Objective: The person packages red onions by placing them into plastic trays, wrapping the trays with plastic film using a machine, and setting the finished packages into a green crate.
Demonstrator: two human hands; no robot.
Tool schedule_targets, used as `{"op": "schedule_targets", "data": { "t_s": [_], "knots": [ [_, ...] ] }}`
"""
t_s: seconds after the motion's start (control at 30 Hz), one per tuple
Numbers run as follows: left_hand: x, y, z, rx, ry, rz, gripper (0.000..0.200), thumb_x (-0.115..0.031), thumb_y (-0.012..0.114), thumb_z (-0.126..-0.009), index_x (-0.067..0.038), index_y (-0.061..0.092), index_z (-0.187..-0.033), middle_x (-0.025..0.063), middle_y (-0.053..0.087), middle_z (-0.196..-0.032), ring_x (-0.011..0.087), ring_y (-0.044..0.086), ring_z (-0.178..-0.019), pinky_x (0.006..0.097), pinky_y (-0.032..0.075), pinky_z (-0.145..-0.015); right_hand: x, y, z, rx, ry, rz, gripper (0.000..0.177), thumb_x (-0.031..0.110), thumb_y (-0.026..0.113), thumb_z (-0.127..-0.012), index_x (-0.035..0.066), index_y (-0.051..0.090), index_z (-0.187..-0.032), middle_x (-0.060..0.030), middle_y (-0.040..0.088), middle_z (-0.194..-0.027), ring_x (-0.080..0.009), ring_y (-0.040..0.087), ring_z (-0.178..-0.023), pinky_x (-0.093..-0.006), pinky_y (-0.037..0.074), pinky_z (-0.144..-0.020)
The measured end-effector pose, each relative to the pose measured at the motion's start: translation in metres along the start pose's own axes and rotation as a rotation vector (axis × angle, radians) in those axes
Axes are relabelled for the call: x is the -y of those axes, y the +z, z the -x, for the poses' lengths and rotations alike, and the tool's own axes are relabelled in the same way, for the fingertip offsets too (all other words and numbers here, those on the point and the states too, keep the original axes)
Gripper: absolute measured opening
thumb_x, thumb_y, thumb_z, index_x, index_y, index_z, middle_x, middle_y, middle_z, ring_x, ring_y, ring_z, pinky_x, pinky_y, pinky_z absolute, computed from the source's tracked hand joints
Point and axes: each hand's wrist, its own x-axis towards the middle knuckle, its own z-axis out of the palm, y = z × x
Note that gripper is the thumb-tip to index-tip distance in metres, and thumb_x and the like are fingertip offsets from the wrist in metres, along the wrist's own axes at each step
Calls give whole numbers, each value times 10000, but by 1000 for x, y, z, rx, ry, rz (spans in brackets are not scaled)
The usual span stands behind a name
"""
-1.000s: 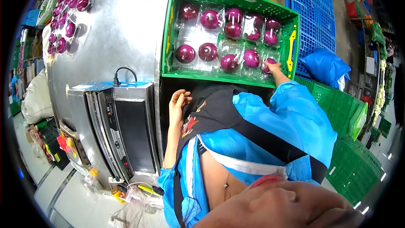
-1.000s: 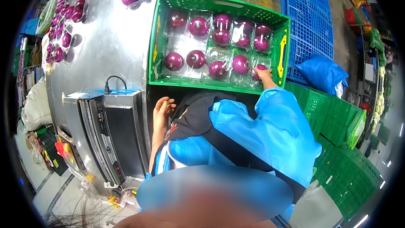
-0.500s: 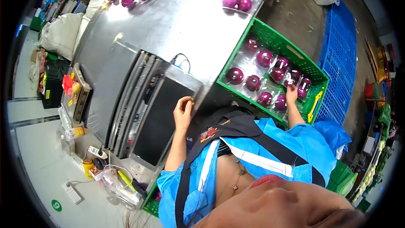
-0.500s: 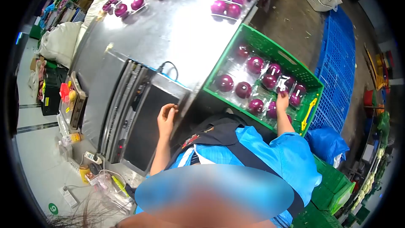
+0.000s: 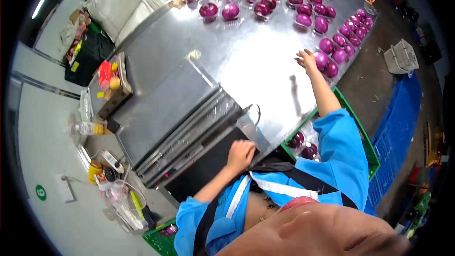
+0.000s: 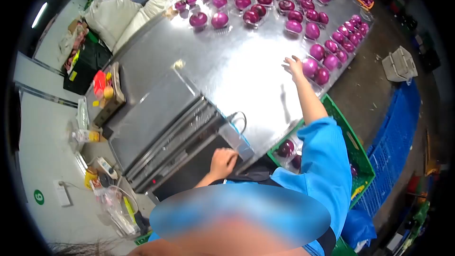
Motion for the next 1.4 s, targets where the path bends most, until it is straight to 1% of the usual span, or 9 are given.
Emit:
{"op": "schedule_targets", "data": {
  "t_s": [0.23,0.5,0.7,0.73,0.8,1.03,1.23,1.33,1.4],
  "knots": [
    [31,26,25,459,-271,-116,141,-124,586,-643,-118,571,-783,10,574,-718,193,526,-634,312,367,-596,-10,52,-246,-436,-23,-308,164,123,562,-702,-6,483,-766,-99,525,-663,-238,573,-504,-279,436,-382],
    [26,16,23,558,-360,-81,140,-141,577,-646,-115,575,-784,12,574,-709,204,526,-618,318,369,-595,-28,23,-361,-464,205,-716,388,30,460,-704,-111,320,-1037,-186,557,-846,-313,603,-635,-490,476,-529],
    [37,29,8,402,-227,51,141,-153,570,-649,-114,578,-784,14,573,-702,213,526,-607,322,371,-594,-21,46,-226,-435,115,-374,136,113,462,-695,-10,509,-733,-109,533,-578,-211,553,-494,-390,458,-424],
    [9,17,-66,993,-392,-217,192,-172,553,-652,-111,586,-830,16,571,-709,231,520,-634,343,369,-583,-32,45,-193,-327,94,-282,167,161,470,-751,-2,485,-783,-100,532,-598,-200,522,-442,-304,437,-378],
    [13,42,-76,206,-173,129,277,-106,578,-677,-62,557,-950,123,559,-931,281,515,-890,377,408,-745,-51,46,-125,-240,41,-155,190,169,433,-777,-2,492,-833,-77,501,-566,-190,544,-462,-308,460,-370],
    [62,128,-182,-436,-951,788,736,-236,525,-815,-7,31,-1311,210,110,-1358,285,152,-1263,348,164,-1011,-105,-9,21,-28,-42,405,503,92,424,-763,-47,283,-1225,-186,545,-848,-226,582,-795,-281,439,-710],
    [71,110,-207,-212,-1184,1033,775,-426,548,-776,24,166,-1279,210,261,-1290,276,311,-1173,344,258,-964,-120,-64,44,317,-497,754,556,150,522,-733,36,327,-1241,-207,467,-1114,-228,577,-716,-296,454,-663],
    [72,122,-205,-230,-1057,1035,718,-387,586,-764,17,225,-1236,187,324,-1239,256,361,-1124,315,299,-932,-68,-59,68,479,-71,294,645,21,443,-660,32,266,-1280,-167,372,-1236,-213,464,-1033,-256,460,-672],
    [67,119,-204,-336,-955,988,676,-330,623,-753,13,256,-1206,181,367,-1184,229,391,-1082,298,318,-911,-54,-51,75,427,-170,228,640,-4,465,-685,47,249,-1285,-175,402,-1198,-192,579,-635,-256,481,-551]
  ]
}}
